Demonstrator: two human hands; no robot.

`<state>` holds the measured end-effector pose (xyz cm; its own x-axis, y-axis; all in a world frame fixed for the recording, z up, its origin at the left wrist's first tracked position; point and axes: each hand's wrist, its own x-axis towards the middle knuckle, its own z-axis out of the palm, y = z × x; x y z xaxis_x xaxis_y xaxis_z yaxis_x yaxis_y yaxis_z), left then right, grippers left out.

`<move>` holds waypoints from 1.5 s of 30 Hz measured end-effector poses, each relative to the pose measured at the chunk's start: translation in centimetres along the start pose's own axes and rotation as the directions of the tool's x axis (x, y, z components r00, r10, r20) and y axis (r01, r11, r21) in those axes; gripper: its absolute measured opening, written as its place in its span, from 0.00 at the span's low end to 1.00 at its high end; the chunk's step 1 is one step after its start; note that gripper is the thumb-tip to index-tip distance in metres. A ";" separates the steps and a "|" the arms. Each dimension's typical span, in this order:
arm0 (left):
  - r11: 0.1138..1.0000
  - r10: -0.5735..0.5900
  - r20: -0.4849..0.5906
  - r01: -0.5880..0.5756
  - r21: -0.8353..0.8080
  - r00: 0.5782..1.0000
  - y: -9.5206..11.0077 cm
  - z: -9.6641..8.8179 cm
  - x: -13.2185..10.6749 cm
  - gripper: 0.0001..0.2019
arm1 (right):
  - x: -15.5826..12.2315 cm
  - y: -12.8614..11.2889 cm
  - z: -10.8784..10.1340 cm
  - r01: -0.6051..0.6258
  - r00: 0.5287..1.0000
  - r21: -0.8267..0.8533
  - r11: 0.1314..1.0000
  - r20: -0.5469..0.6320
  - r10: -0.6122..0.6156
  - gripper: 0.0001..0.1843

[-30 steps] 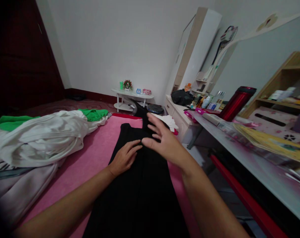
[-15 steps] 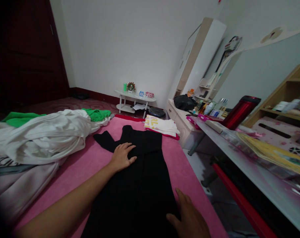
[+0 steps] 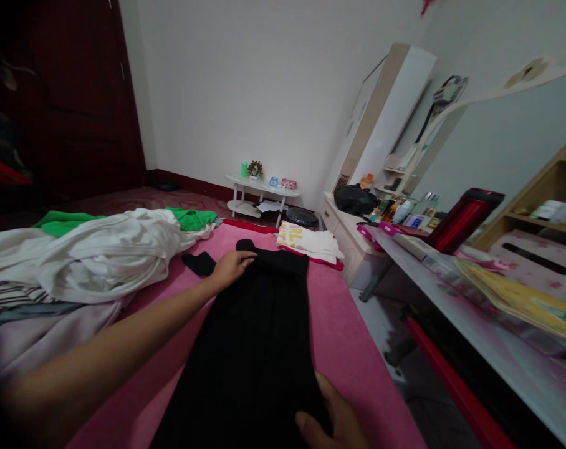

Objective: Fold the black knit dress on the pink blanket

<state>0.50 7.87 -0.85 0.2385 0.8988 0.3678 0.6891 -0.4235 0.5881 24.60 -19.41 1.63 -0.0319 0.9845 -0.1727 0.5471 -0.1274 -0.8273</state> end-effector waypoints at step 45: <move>0.894 -0.428 0.056 0.414 0.173 0.902 -8.9 -4.3 -3.5 0.28 | 27.4 -1.6 7.8 0.029 0.974 -0.654 0.756 -0.153 -0.170 0.33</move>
<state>-9.42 7.97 -4.26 -0.0414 0.9984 0.0392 0.8329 0.0128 0.5533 16.32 6.80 -5.89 0.0036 0.9985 0.0541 0.9598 0.0118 -0.2803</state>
